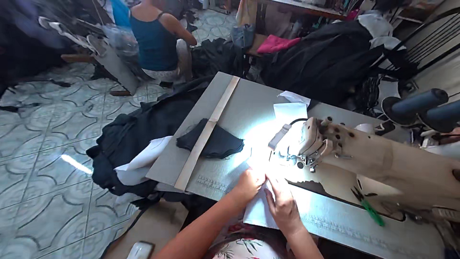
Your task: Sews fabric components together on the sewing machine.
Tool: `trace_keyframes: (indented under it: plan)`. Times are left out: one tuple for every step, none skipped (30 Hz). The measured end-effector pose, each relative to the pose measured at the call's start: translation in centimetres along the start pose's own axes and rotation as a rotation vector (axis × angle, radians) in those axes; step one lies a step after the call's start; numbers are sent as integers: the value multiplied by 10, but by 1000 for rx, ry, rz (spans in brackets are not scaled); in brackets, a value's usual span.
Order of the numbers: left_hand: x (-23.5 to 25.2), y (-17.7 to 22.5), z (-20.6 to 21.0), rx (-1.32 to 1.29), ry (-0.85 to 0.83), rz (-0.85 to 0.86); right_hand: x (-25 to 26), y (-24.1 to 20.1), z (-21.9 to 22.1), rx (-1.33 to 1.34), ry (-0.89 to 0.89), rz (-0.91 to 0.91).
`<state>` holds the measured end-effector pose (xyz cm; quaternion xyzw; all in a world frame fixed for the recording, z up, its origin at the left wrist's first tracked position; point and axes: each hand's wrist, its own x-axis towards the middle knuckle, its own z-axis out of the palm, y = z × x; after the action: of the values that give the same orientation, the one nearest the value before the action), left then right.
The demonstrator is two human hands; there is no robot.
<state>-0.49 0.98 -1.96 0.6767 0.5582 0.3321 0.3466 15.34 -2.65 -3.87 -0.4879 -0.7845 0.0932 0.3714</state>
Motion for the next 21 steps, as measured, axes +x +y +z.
trace_keyframes:
  plan:
    - [4, 0, -8, -36, -28, -49, -2, 1, 4, -11, 1, -12]
    - [11, 3, -18, -39, -65, -94, -4, 2, 6, -34, -6, -14]
    - [20, 8, -32, 4, -108, -131, -6, 1, 6, -71, -25, -1]
    - [32, 16, -46, 78, -150, -171, -8, 1, 7, -129, -39, 13]
    - [47, 24, -58, 171, -153, -179, -10, 2, 10, -196, -34, 14]
    - [62, 32, -67, 249, -110, -157, -12, 3, 12, -240, -27, 12]
    - [80, 38, -73, 289, -39, -120, -12, 4, 13, -254, -28, 10]
    - [101, 43, -75, 302, 23, -83, -12, 4, 12, -245, -41, 12]
    - [126, 47, -72, 307, 66, -36, -12, 4, 12, -234, -47, 11]
    - [153, 49, -65, 314, 78, 27, -12, 5, 12, -230, -49, 10]
    - [182, 48, -55, 312, 61, 92, -11, 4, 11, -230, -50, 11]
    - [209, 48, -42, 314, 27, 143, -11, 4, 11, -228, -51, 14]
    - [234, 47, -28, 327, -7, 184, -11, 4, 11, -229, -56, 19]
    - [255, 47, -14, 348, -39, 220, -11, 4, 10, -230, -59, 23]
    - [271, 46, -2, 380, -77, 251, -11, 5, 10, -229, -63, 26]
    - [283, 43, 10, 423, -112, 274, -11, 5, 10, -229, -67, 27]
    - [292, 37, 22, 463, -138, 294, -11, 5, 9, -227, -72, 29]
    - [297, 30, 32, 494, -168, 298, -11, 6, 9, -221, -76, 28]
    - [297, 22, 40, 516, -204, 278, -11, 7, 9, -216, -76, 27]
    - [293, 15, 46, 522, -242, 238, -11, 7, 10, -211, -75, 28]
    - [288, 11, 50, 525, -262, 191, -11, 6, 10, -205, -75, 32]
